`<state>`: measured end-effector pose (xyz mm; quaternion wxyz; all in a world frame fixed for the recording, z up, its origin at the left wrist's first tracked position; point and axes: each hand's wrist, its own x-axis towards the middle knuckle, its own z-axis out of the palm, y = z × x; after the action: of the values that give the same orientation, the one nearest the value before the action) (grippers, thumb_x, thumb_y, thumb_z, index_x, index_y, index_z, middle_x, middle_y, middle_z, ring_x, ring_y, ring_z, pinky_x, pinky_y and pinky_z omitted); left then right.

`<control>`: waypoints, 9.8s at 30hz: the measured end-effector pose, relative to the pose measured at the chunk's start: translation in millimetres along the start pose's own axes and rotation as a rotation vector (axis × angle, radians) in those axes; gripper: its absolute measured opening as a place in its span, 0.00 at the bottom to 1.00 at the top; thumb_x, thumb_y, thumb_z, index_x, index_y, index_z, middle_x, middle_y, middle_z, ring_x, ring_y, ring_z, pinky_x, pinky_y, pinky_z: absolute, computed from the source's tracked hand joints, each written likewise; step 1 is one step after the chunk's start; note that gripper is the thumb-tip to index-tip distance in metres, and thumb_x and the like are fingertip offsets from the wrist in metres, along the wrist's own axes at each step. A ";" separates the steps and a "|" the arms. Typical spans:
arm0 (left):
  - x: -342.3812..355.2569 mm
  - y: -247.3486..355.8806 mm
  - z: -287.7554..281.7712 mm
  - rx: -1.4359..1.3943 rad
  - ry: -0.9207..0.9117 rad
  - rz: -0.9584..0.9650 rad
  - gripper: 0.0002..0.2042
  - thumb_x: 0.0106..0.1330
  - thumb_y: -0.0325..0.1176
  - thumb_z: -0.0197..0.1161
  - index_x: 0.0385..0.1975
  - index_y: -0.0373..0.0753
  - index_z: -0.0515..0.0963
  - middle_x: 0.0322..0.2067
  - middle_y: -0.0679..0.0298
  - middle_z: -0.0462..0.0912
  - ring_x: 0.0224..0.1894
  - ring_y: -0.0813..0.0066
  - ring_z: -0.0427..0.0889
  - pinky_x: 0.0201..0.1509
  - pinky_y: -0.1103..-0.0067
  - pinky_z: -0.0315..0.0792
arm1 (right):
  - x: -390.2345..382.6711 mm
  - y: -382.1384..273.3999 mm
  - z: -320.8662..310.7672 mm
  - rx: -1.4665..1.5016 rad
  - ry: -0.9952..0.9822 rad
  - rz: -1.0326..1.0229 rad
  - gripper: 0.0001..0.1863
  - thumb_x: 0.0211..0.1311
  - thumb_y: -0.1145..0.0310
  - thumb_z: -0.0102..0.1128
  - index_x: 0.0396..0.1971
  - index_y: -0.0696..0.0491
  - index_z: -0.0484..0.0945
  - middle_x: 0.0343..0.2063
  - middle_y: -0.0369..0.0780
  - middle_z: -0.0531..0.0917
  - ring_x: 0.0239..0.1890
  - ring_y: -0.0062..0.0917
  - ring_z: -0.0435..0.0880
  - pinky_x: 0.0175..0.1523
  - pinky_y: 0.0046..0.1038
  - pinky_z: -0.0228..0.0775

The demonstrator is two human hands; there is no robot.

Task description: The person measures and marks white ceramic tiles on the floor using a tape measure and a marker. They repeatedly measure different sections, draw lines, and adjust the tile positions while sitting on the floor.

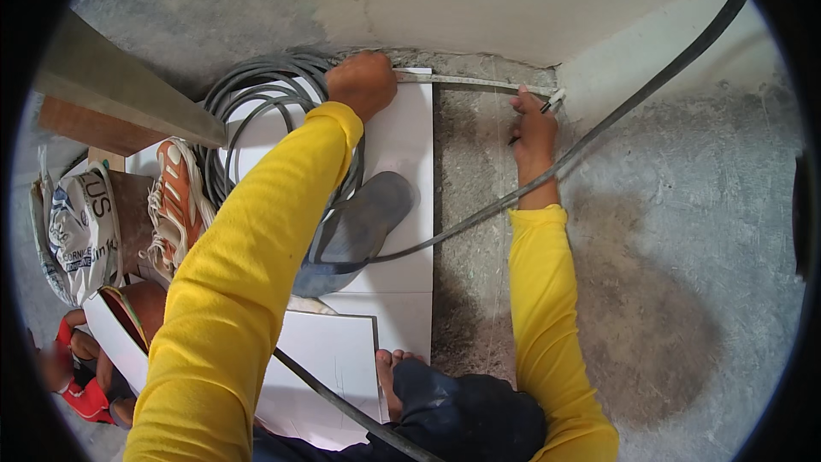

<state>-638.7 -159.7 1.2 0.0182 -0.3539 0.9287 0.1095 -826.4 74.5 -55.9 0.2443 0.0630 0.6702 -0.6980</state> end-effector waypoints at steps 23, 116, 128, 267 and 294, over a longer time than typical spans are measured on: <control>6.3 -1.3 -16.4 -0.091 -0.206 -0.082 0.17 0.74 0.47 0.59 0.45 0.42 0.89 0.48 0.48 0.89 0.54 0.45 0.87 0.62 0.58 0.78 | -8.4 1.3 -8.0 -0.142 0.003 -0.084 0.16 0.71 0.54 0.70 0.44 0.53 0.86 0.32 0.35 0.88 0.18 0.13 0.69 0.24 0.21 0.59; -481.5 -124.0 -108.3 -1.619 -0.394 -0.310 0.24 0.83 0.50 0.53 0.58 0.34 0.81 0.44 0.64 0.85 0.43 0.78 0.83 0.46 0.80 0.79 | -445.5 59.8 -0.7 -0.442 -1.099 0.260 0.17 0.78 0.67 0.63 0.59 0.59 0.77 0.39 0.41 0.85 0.37 0.22 0.87 0.37 0.21 0.73; -510.1 -99.9 -68.1 -1.727 -0.204 -0.145 0.23 0.82 0.52 0.56 0.44 0.35 0.85 0.37 0.70 0.85 0.39 0.83 0.78 0.45 0.80 0.75 | -458.0 83.3 -1.7 -0.463 -1.096 0.165 0.16 0.71 0.71 0.69 0.52 0.56 0.73 0.41 0.40 0.85 0.37 0.21 0.83 0.39 0.24 0.73; -1242.4 -84.2 -326.5 -1.997 -0.173 -1.316 0.27 0.80 0.62 0.49 0.35 0.48 0.87 0.26 0.67 0.87 0.30 0.71 0.87 0.40 0.73 0.79 | -1159.7 -90.2 332.8 -1.879 -1.880 -0.219 0.19 0.76 0.65 0.59 0.59 0.62 0.80 0.46 0.48 0.89 0.49 0.28 0.88 0.56 0.30 0.77; -1467.4 -297.3 -500.2 -2.401 1.300 -2.186 0.13 0.75 0.40 0.65 0.46 0.35 0.85 0.35 0.62 0.87 0.37 0.71 0.87 0.44 0.73 0.81 | -1414.5 36.0 501.7 -1.699 -2.158 -0.296 0.18 0.77 0.65 0.59 0.57 0.62 0.81 0.39 0.42 0.89 0.37 0.25 0.90 0.42 0.27 0.81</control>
<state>678.5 475.2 595.8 0.5147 0.5609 0.4494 -0.4674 543.5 -46.8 546.2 0.5250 -0.7417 0.3670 0.1991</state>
